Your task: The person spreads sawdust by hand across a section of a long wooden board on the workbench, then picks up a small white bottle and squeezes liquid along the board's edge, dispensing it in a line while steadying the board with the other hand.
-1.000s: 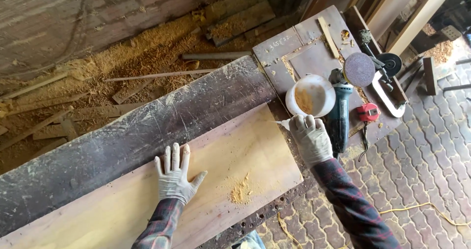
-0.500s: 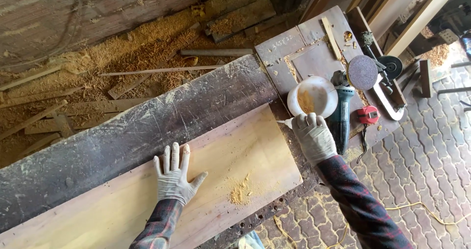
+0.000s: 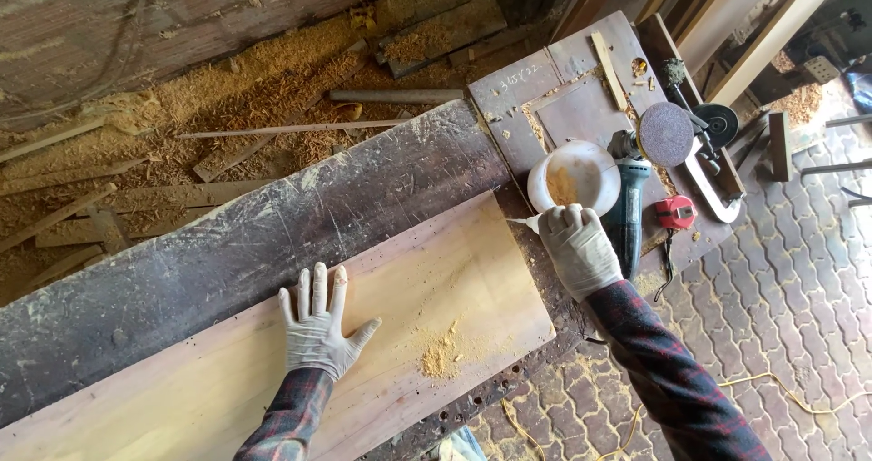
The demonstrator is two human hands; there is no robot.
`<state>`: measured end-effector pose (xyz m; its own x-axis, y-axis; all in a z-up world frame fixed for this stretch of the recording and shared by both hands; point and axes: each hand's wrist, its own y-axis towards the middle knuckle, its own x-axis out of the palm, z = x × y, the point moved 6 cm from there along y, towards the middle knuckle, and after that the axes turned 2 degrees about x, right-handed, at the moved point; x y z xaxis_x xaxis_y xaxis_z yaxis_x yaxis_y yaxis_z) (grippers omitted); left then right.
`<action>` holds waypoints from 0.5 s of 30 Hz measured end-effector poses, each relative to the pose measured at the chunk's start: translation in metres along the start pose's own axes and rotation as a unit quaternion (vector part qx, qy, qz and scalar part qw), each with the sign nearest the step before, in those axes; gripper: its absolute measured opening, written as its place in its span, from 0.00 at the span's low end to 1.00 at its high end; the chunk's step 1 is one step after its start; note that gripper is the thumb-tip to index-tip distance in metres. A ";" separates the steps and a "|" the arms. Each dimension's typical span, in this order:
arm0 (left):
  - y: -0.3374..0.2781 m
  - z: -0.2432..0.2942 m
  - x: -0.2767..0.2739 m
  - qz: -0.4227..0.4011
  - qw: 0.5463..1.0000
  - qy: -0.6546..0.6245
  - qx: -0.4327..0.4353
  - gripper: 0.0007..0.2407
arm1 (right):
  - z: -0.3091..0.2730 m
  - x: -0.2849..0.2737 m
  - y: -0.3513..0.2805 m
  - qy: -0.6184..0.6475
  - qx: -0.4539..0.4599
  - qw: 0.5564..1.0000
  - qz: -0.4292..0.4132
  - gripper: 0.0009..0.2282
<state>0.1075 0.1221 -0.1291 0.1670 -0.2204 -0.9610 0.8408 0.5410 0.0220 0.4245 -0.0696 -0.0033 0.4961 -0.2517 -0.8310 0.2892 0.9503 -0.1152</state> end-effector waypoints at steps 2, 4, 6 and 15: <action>0.001 0.000 -0.001 0.000 1.000 0.000 0.000 0.43 | 0.000 0.001 0.001 0.003 0.001 1.000 -0.003 0.18; 0.000 0.000 0.000 -0.001 1.000 -0.001 -0.001 0.44 | -0.001 0.003 0.001 0.006 0.002 1.000 -0.006 0.18; 0.001 0.000 0.000 -0.002 1.000 0.000 0.000 0.44 | -0.002 0.006 0.001 -0.016 -0.007 1.000 -0.012 0.19; 0.002 -0.001 0.002 -0.002 1.000 0.006 0.000 0.44 | -0.004 0.033 -0.012 0.011 0.029 0.999 -0.028 0.14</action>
